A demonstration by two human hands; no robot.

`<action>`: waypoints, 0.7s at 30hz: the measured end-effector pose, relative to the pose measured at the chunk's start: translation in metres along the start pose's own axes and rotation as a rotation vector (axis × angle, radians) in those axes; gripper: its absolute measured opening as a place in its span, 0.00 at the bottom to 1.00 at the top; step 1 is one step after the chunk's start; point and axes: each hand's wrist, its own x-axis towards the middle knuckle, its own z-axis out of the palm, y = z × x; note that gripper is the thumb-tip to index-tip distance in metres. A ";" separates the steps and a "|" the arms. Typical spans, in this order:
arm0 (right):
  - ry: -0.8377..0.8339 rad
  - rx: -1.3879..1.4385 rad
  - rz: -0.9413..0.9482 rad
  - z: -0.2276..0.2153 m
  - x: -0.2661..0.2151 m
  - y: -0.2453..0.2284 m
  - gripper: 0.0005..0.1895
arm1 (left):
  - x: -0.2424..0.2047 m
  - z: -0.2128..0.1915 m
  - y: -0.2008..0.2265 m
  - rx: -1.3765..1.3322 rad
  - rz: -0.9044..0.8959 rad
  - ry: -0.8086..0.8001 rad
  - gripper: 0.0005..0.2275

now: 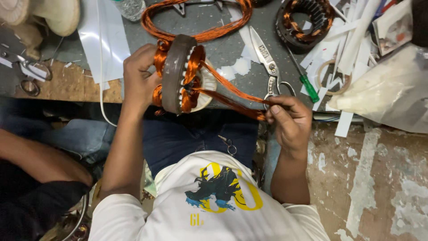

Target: The person winds copper wire around the slots of a motor stator by hand, inserting white insulating strips between windings. They repeatedly pull wire through the slots, adjust the coil, and use a small tool to press the wire into place.

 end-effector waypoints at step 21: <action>0.033 -0.110 -0.050 0.000 0.004 0.004 0.07 | -0.016 -0.013 0.114 0.191 -0.109 0.538 0.01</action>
